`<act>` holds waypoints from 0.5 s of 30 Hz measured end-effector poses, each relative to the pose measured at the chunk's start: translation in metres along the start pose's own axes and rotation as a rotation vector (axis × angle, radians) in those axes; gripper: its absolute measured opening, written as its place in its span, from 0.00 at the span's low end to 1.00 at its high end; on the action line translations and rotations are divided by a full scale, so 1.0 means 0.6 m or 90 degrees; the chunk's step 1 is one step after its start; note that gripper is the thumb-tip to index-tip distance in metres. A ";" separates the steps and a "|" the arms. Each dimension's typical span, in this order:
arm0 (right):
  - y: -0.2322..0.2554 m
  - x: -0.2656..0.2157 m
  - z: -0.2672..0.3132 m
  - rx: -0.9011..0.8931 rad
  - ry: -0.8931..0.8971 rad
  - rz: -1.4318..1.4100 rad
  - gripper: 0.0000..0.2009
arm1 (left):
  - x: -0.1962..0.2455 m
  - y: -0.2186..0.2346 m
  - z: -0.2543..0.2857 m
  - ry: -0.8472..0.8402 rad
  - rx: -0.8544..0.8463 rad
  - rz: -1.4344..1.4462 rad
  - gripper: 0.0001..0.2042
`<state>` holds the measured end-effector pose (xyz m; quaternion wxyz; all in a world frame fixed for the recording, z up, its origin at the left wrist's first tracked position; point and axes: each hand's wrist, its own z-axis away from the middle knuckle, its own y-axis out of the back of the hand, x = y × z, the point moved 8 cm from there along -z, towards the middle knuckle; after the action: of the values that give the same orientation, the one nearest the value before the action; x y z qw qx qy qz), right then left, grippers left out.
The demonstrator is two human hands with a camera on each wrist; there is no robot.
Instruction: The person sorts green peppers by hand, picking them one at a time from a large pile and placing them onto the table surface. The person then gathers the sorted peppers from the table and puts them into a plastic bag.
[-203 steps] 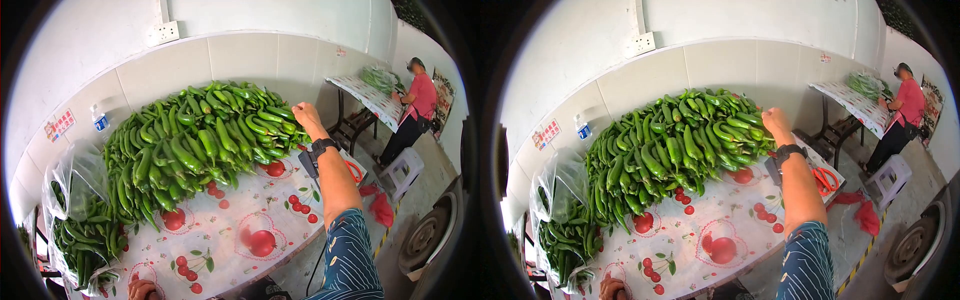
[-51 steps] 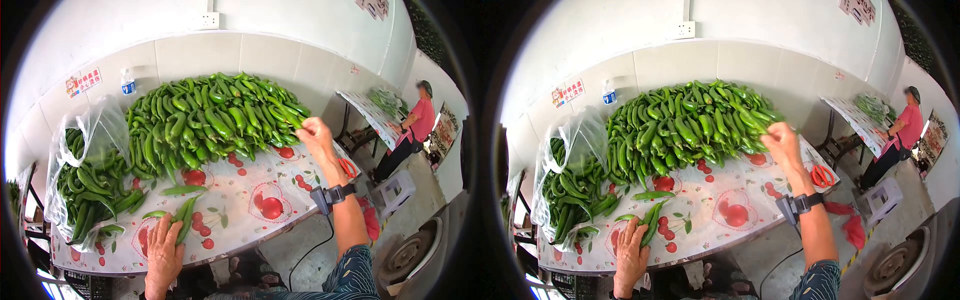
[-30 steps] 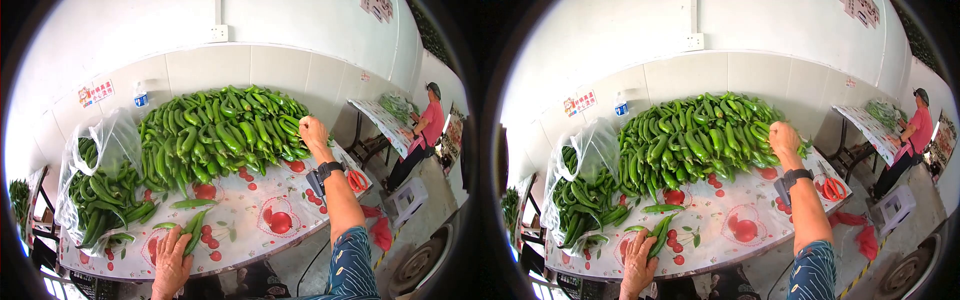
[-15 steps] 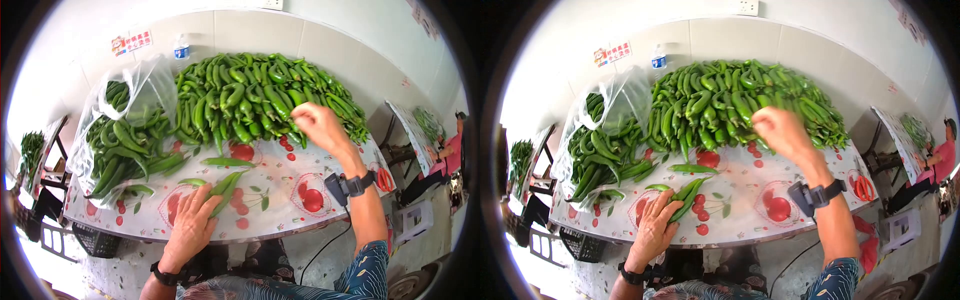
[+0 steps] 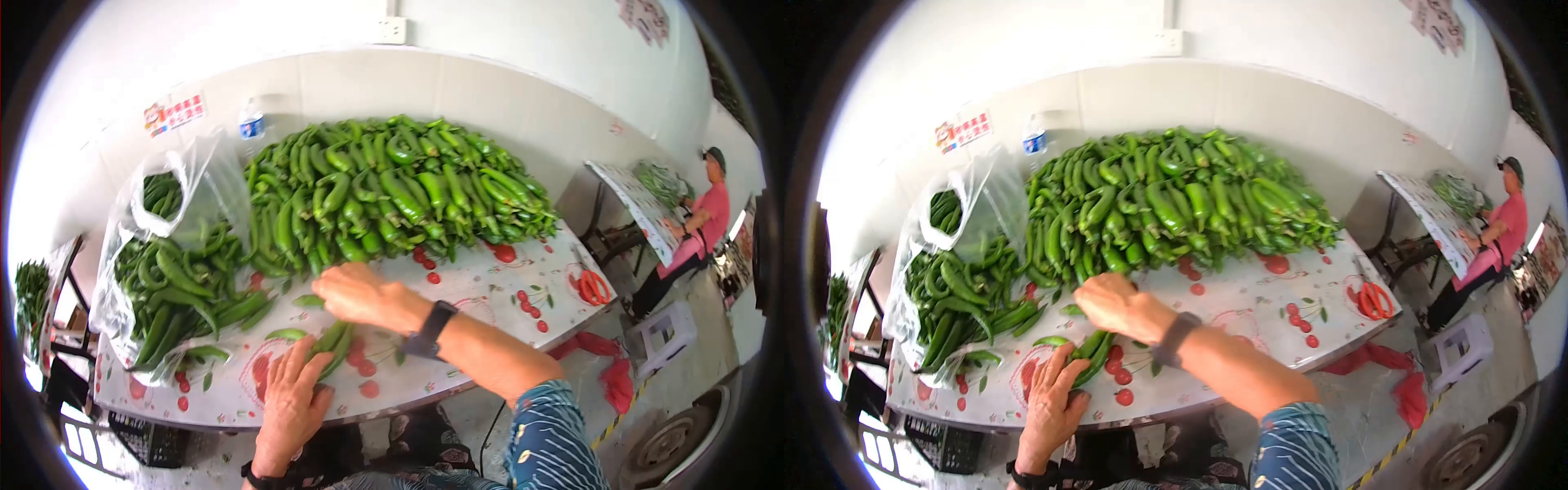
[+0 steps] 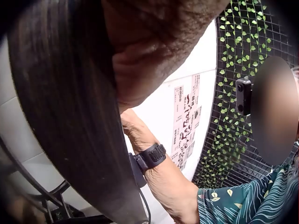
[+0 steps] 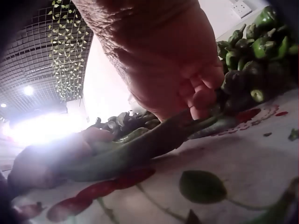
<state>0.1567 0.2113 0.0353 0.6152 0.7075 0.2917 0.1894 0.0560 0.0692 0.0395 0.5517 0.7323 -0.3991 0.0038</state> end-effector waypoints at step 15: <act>0.118 0.114 0.278 0.040 -0.073 -0.058 0.05 | 0.003 0.001 0.002 0.009 -0.014 -0.002 0.28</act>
<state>0.3256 0.1234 0.0703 0.6163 0.7222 0.2938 0.1110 0.0565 0.0669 0.0403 0.5629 0.7267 -0.3938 0.0039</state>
